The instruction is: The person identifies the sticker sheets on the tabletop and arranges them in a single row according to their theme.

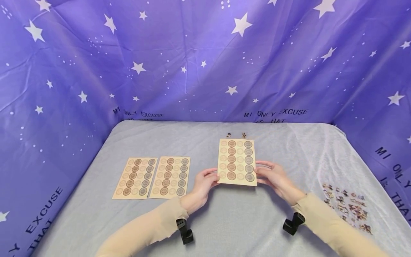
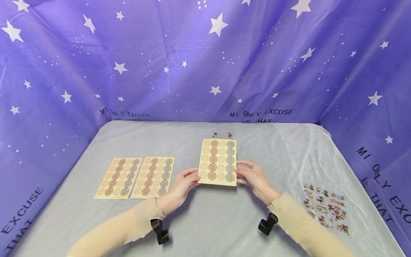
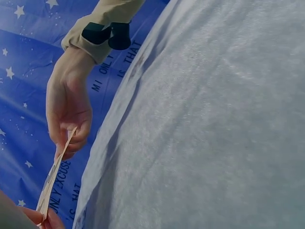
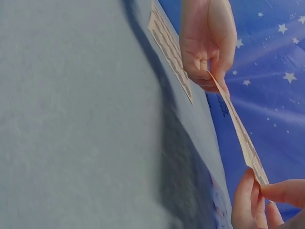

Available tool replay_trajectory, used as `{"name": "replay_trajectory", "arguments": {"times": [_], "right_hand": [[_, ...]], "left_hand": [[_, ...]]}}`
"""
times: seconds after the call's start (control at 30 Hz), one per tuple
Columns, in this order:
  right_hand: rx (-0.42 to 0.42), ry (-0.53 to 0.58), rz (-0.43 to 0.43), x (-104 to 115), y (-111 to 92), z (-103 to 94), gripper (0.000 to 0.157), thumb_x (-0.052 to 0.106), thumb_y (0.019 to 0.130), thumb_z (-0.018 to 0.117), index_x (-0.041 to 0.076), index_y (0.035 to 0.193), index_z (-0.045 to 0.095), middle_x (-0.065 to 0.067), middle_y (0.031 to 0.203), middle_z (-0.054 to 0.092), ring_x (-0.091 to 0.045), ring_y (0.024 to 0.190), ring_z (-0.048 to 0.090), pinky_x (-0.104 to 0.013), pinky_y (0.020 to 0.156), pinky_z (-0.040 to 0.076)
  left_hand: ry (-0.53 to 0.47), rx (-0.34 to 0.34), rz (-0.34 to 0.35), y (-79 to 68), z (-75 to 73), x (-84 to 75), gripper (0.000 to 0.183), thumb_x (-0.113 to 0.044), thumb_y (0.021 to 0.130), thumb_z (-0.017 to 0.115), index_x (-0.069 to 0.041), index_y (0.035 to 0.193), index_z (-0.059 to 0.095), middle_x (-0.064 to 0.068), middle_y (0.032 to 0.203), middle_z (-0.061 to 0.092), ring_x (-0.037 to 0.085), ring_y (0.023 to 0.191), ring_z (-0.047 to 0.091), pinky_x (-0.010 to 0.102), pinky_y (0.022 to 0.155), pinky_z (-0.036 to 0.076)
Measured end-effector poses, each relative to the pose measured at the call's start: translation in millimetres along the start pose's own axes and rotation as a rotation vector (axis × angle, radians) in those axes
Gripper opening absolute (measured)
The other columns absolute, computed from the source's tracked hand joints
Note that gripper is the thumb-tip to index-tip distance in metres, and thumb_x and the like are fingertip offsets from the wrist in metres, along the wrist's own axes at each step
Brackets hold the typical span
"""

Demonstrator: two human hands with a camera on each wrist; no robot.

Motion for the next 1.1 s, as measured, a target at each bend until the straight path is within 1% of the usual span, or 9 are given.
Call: {"name": "replay_trajectory", "arguments": {"times": [0.3,0.57,0.83,0.97,1.1], "right_hand": [[-0.006,0.016,0.007,-10.1,0.1,16.4,0.049,-0.006,0.085,0.051,-0.013,0.13,0.033,0.003,0.081,0.067,-0.009,0.075,0.063,-0.029,0.074,0.055],[0.003,0.051,0.015,-15.7,1.8,28.5,0.049,-0.009,0.083,0.05,-0.013,0.129,0.034,0.001,0.08,0.068,-0.01,0.076,0.064,-0.03,0.073,0.056],[0.0,0.04,0.023,-21.7,3.3,39.8,0.048,-0.009,0.083,0.052,-0.012,0.128,0.037,-0.001,0.082,0.068,-0.011,0.076,0.064,-0.03,0.073,0.056],[0.016,0.038,0.012,-25.8,4.3,45.9,0.046,-0.008,0.084,0.052,-0.014,0.127,0.037,-0.001,0.082,0.068,-0.009,0.075,0.063,-0.029,0.071,0.056],[0.015,0.028,0.004,-29.4,4.6,51.1,0.045,-0.009,0.083,0.051,-0.014,0.126,0.038,-0.001,0.08,0.067,-0.009,0.074,0.063,-0.029,0.07,0.056]], "left_hand": [[0.028,-0.014,-0.001,-6.3,-19.1,1.4,0.037,0.012,0.077,0.052,0.015,0.114,0.051,-0.001,0.073,0.057,0.004,0.064,0.056,0.018,0.064,0.051],[0.031,-0.031,-0.01,-13.8,-32.2,-0.4,0.039,0.011,0.078,0.053,0.014,0.117,0.05,-0.001,0.075,0.058,0.004,0.065,0.056,0.017,0.065,0.051],[0.046,-0.045,-0.017,-20.0,-45.0,-2.3,0.039,0.011,0.078,0.052,0.014,0.117,0.049,-0.002,0.075,0.057,0.004,0.066,0.055,0.017,0.065,0.051],[0.059,-0.064,-0.019,-21.5,-52.0,-1.8,0.039,0.011,0.078,0.052,0.014,0.117,0.05,-0.003,0.074,0.058,0.003,0.066,0.056,0.017,0.064,0.051],[0.057,-0.075,-0.007,-22.9,-57.9,-0.9,0.04,0.011,0.076,0.053,0.015,0.116,0.05,-0.003,0.072,0.058,0.003,0.065,0.056,0.017,0.064,0.051]]}}
Point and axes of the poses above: each hand's wrist, its own y-axis towards the middle knuckle, its own z-axis out of the palm, x = y × z, the point moved 6 cm from there along y, towards the middle knuckle
